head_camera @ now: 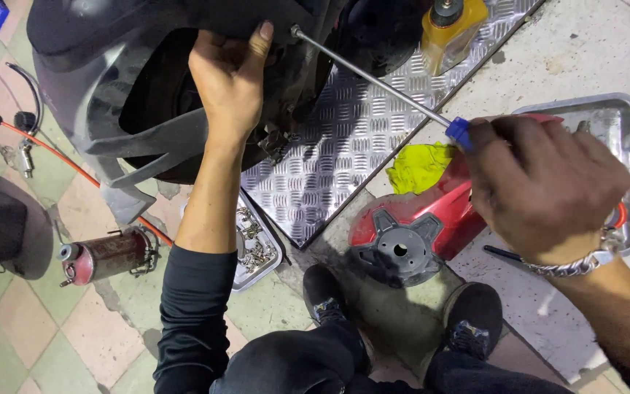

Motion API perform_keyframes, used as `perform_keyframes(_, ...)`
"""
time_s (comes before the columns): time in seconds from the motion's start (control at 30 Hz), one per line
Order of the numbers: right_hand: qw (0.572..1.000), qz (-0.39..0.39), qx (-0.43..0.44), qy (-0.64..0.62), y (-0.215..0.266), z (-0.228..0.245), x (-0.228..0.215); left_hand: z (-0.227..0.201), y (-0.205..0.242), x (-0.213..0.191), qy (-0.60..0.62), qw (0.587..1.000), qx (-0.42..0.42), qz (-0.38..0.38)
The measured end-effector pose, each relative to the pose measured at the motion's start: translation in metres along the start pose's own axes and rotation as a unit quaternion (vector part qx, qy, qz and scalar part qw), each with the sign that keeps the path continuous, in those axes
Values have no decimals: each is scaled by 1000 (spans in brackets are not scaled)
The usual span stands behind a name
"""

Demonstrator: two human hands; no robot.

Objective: Reassembling components of a motorcycle, including brake parts and body panels, using hand tools.

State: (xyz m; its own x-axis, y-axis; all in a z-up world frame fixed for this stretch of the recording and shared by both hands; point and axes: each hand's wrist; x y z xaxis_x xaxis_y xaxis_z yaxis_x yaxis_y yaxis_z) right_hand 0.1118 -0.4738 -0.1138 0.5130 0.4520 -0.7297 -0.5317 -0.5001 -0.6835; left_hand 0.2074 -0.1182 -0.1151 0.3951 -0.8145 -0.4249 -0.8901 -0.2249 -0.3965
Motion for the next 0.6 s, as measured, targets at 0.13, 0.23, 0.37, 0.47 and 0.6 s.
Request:
perform_keyframes(0.13, 995, -42, -74, 48, -7, -8, -4, -3, 0, -1, 14, 1000, -3, 1)
perform_keyframes(0.23, 993, 105, 53, -19, -19, -10, -14, -4, 1, -1, -34, 999, -22, -8)
perform_keyframes(0.37, 751, 301, 433, -398, -54, -11, -27, -6, 1, -1, -21, 999, -29, -1)
perform_keyframes(0.47, 717, 274, 467, -440, -49, -10, -26, -5, 1, -1, -23, 999, -24, 3)
perform_keyframes(0.6, 976, 168, 129, 40, 12, -15, 7, 0, -1, -1, -77, 996, -11, -34)
Point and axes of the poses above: each hand's wrist, its own y-axis away from the middle knuckle, its own x-axis out of the palm, z = x × y, and after that the axes turned 11 degrees about -y, right-handed
